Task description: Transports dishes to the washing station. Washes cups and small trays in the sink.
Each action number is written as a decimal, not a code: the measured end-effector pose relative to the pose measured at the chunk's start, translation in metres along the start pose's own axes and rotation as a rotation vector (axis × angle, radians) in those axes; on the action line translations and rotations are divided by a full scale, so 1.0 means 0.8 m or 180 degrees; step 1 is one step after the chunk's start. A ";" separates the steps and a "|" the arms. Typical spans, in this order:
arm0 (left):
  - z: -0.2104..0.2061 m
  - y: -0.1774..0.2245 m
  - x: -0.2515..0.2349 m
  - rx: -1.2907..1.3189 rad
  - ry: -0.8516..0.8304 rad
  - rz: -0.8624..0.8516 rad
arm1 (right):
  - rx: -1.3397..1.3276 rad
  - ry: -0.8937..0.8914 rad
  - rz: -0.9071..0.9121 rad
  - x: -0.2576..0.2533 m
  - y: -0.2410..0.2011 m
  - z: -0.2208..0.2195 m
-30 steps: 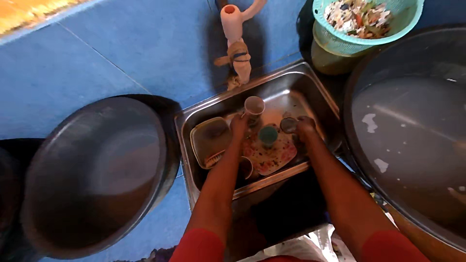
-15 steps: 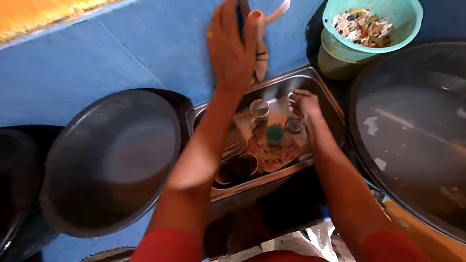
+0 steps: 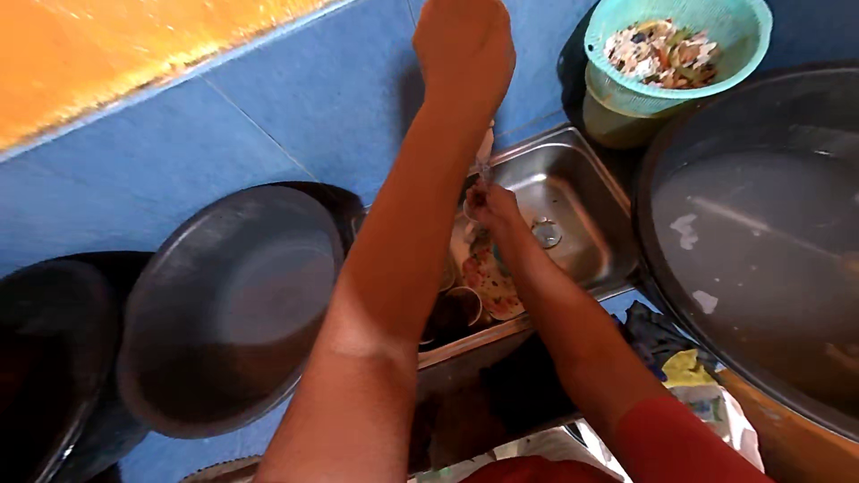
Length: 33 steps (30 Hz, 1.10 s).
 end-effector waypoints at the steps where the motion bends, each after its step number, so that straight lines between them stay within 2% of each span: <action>1: 0.000 -0.003 0.000 0.0014 -0.0012 0.0061 | -0.0274 0.0071 -0.0182 -0.003 0.007 0.000; 3: -0.004 -0.014 0.000 0.0066 0.0016 0.0139 | -0.0699 0.0174 -0.0589 -0.007 0.022 0.000; 4: -0.007 -0.025 0.005 0.0179 0.0137 0.0219 | -0.0643 0.0160 -0.0618 -0.009 0.025 0.001; 5: -0.011 -0.039 0.014 0.0478 0.0403 0.0359 | -0.0201 0.0063 -0.0414 -0.012 0.024 0.002; 6: -0.019 -0.060 0.029 0.1105 0.0777 0.0622 | 0.0624 -0.0168 0.0019 -0.014 0.018 0.002; 8: -0.072 -0.106 0.077 0.2865 0.1304 0.1619 | 0.2748 -0.0765 0.1128 -0.006 0.005 -0.003; 9: -0.111 -0.114 0.100 0.2991 0.1127 0.2065 | 0.3727 -0.1032 0.1594 0.003 0.004 -0.003; 10: -0.151 -0.113 0.121 0.2787 0.0633 0.2313 | 0.4469 -0.1129 0.1801 0.012 0.007 0.007; 12: -0.229 -0.098 0.157 0.2224 -0.0505 0.2574 | 0.5307 -0.0994 0.1823 0.027 0.011 0.040; 13: -0.257 -0.093 0.171 0.1948 -0.0909 0.2670 | 0.5498 -0.0881 0.1845 0.029 0.013 0.059; 14: -0.279 -0.090 0.183 0.1757 -0.1208 0.2699 | 0.5553 -0.0813 0.1884 0.026 0.017 0.078; 16: -0.310 -0.085 0.201 0.1877 -0.1560 0.2719 | 0.5481 -0.0800 0.1852 0.013 0.027 0.114; 18: -0.345 -0.083 0.215 0.2067 -0.1814 0.2568 | 0.5318 -0.0841 0.1893 0.004 0.033 0.134; 20: -0.364 -0.086 0.224 0.2042 -0.1847 0.2535 | 0.5140 -0.0805 0.2002 -0.005 0.030 0.141; 22: -0.365 -0.087 0.226 0.1814 -0.1960 0.2461 | 0.5087 -0.0619 0.2013 -0.002 0.011 0.138; 24: -0.354 -0.087 0.231 0.1809 -0.2073 0.2544 | 0.5081 -0.0177 0.2173 0.008 -0.028 0.138; 25: -0.346 -0.086 0.237 0.1918 -0.2089 0.2715 | 0.5100 0.0083 0.2233 0.014 -0.052 0.143; 27: -0.335 -0.091 0.252 0.2263 -0.1934 0.3082 | 0.5015 0.0444 0.1986 0.017 -0.087 0.170; 30: -0.327 -0.096 0.265 0.2577 -0.1824 0.3056 | 0.4760 0.0789 0.1460 -0.013 -0.094 0.232; 33: -0.315 -0.103 0.267 0.2533 -0.1926 0.2933 | 0.5269 0.0965 0.1248 -0.018 -0.093 0.258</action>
Point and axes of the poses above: each hand's wrist, its own x-axis away from the middle knuckle, its own z-axis out of the back of the hand, y = z × x, the point moved 8 cm from there along -x, towards the middle knuckle, and after that the axes turned 12 degrees about y, right-handed, at the moved point
